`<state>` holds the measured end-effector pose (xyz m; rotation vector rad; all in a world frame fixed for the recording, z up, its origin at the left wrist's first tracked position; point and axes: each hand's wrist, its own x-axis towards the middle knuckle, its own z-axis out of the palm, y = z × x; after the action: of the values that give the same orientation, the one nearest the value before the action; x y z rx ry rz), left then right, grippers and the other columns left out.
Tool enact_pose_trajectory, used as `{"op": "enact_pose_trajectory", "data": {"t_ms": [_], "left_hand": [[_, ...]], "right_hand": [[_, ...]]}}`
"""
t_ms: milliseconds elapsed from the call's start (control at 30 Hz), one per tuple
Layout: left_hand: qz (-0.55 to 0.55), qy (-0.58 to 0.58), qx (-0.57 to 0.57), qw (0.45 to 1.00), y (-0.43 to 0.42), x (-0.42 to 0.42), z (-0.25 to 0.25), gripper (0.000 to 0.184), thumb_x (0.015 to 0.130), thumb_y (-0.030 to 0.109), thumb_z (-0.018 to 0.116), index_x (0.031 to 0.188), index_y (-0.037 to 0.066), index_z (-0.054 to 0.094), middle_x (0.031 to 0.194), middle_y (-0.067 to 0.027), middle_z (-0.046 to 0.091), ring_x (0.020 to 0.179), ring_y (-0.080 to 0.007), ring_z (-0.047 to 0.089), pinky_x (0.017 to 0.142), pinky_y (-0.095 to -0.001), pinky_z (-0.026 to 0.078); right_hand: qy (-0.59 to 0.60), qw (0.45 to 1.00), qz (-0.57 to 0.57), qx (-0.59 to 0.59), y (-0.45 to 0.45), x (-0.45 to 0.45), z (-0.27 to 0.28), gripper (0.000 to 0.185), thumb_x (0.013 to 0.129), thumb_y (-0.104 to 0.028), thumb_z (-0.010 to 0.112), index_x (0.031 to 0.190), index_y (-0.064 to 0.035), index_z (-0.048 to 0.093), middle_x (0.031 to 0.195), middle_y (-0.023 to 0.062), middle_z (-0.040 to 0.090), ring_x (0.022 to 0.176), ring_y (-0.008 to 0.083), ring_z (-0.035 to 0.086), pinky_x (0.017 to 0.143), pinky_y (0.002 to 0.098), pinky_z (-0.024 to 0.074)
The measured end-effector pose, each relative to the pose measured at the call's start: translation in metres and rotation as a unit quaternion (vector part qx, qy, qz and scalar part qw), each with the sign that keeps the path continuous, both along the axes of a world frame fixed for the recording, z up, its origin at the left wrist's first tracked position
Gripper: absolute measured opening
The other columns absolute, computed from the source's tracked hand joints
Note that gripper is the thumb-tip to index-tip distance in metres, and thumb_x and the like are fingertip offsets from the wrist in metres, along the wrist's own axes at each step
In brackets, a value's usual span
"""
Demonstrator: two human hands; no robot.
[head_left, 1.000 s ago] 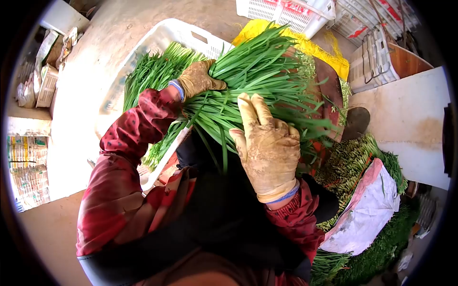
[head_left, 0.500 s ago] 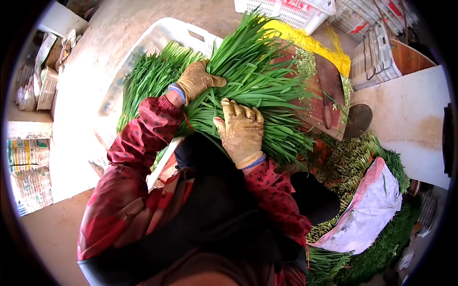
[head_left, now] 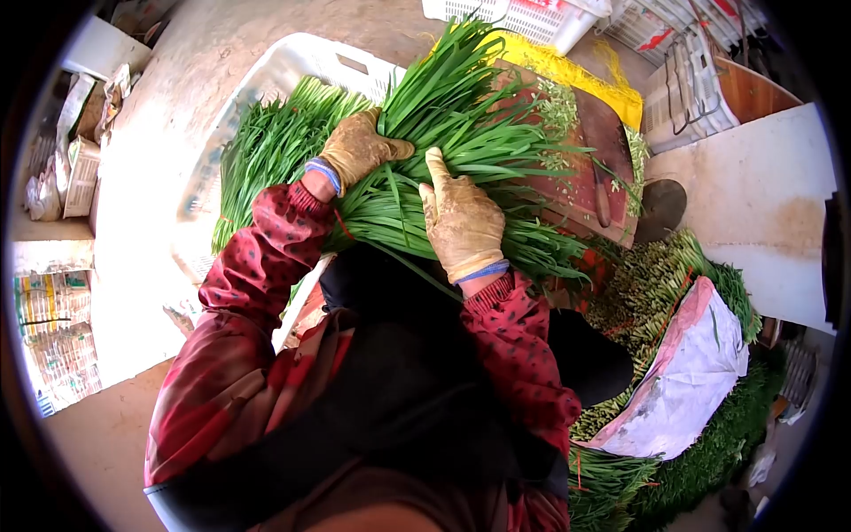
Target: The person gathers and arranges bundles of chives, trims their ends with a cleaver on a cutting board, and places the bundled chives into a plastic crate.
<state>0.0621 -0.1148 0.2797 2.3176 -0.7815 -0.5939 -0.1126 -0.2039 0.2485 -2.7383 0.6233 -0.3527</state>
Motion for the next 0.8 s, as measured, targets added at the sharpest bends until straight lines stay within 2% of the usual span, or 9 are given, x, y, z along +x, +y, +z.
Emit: {"op": "enact_pose_trajectory", "data": {"t_ms": [100, 233, 367, 467, 533, 600, 633, 767, 800], "left_hand": [[0.004, 0.003, -0.012, 1.0, 0.001, 0.004, -0.004, 0.062, 0.068, 0.035, 0.081, 0.111, -0.006, 0.063, 0.098, -0.0234, 0.069, 0.094, -0.0338, 0.068, 0.084, -0.0391, 0.052], [-0.015, -0.02, -0.005, 1.0, 0.001, 0.003, -0.009, 0.063, 0.068, 0.036, 0.081, 0.111, -0.006, 0.062, 0.098, -0.0245, 0.069, 0.095, -0.035, 0.067, 0.084, -0.0398, 0.052], [-0.012, -0.011, 0.005, 1.0, 0.0, 0.001, -0.005, 0.064, 0.068, 0.036, 0.08, 0.112, -0.007, 0.062, 0.098, -0.0243, 0.069, 0.095, -0.0351, 0.067, 0.084, -0.0398, 0.052], [-0.01, 0.004, -0.007, 1.0, 0.001, -0.001, -0.003, 0.065, 0.068, 0.036, 0.08, 0.113, -0.007, 0.061, 0.099, -0.024, 0.069, 0.095, -0.035, 0.067, 0.084, -0.0394, 0.052], [-0.011, 0.004, -0.01, 1.0, 0.001, 0.002, -0.006, 0.065, 0.068, 0.036, 0.08, 0.113, -0.007, 0.061, 0.099, -0.0239, 0.069, 0.096, -0.035, 0.067, 0.084, -0.0393, 0.052], [-0.013, 0.006, -0.012, 1.0, 0.001, 0.003, -0.01, 0.065, 0.068, 0.036, 0.08, 0.113, -0.007, 0.061, 0.1, -0.0238, 0.069, 0.096, -0.035, 0.067, 0.084, -0.0393, 0.051], [-0.015, 0.007, -0.018, 1.0, 0.001, 0.004, -0.012, 0.065, 0.068, 0.036, 0.08, 0.113, -0.007, 0.061, 0.1, -0.0238, 0.069, 0.096, -0.0351, 0.067, 0.084, -0.0393, 0.051], [-0.018, -0.005, 0.0, 1.0, -0.001, 0.005, -0.011, 0.064, 0.069, 0.037, 0.08, 0.112, -0.007, 0.061, 0.1, -0.0241, 0.069, 0.095, -0.0355, 0.067, 0.084, -0.0398, 0.051], [-0.018, -0.004, 0.0, 1.0, -0.001, 0.005, -0.013, 0.064, 0.069, 0.037, 0.08, 0.112, -0.007, 0.061, 0.1, -0.0241, 0.069, 0.095, -0.0355, 0.067, 0.084, -0.0398, 0.051]], "right_hand": [[0.053, 0.995, 0.006, -0.089, 0.003, -0.006, -0.005, 0.037, 0.095, -0.045, 0.051, 0.111, -0.0139, 0.063, 0.082, 0.0068, 0.061, 0.072, 0.0253, 0.062, 0.063, 0.0418, 0.0486], [0.048, 0.992, -0.001, -0.115, 0.008, -0.014, -0.002, 0.037, 0.094, -0.045, 0.051, 0.11, -0.0138, 0.063, 0.084, 0.0072, 0.061, 0.077, 0.0257, 0.062, 0.067, 0.0425, 0.0478], [-0.021, 0.992, 0.016, -0.121, 0.005, -0.011, 0.0, 0.034, 0.086, -0.039, 0.06, 0.104, -0.0117, 0.066, 0.099, 0.0017, 0.06, 0.1, 0.0226, 0.054, 0.084, 0.041, 0.0415], [-0.093, 0.984, 0.061, -0.139, -0.003, -0.007, -0.002, 0.03, 0.085, -0.036, 0.061, 0.1, -0.0108, 0.067, 0.105, 0.0007, 0.059, 0.104, 0.0219, 0.053, 0.087, 0.0416, 0.0408], [-0.104, 0.982, 0.063, -0.145, -0.007, -0.007, -0.005, 0.027, 0.088, -0.033, 0.06, 0.097, -0.0093, 0.067, 0.103, 0.0017, 0.062, 0.099, 0.0234, 0.057, 0.084, 0.0405, 0.0445], [-0.116, 0.988, 0.093, 0.041, -0.015, -0.006, -0.018, 0.025, 0.091, -0.03, 0.058, 0.098, -0.0082, 0.068, 0.101, 0.0042, 0.066, 0.094, 0.0257, 0.062, 0.08, 0.0396, 0.0483], [-0.192, 0.977, 0.092, 0.026, -0.018, -0.005, -0.024, 0.029, 0.095, -0.03, 0.056, 0.113, -0.0084, 0.064, 0.096, 0.0075, 0.069, 0.084, 0.0282, 0.066, 0.072, 0.0391, 0.0518], [-0.161, 0.974, -0.054, 0.151, -0.021, -0.005, -0.015, 0.046, 0.097, -0.027, 0.058, 0.139, -0.0126, 0.047, 0.082, 0.0134, 0.069, 0.063, 0.0319, 0.065, 0.058, 0.0399, 0.0516], [-0.198, 0.959, -0.073, 0.191, -0.026, 0.001, -0.021, 0.044, 0.096, -0.027, 0.058, 0.137, -0.0149, 0.049, 0.076, 0.0142, 0.068, 0.061, 0.0333, 0.065, 0.057, 0.0409, 0.051]]}}
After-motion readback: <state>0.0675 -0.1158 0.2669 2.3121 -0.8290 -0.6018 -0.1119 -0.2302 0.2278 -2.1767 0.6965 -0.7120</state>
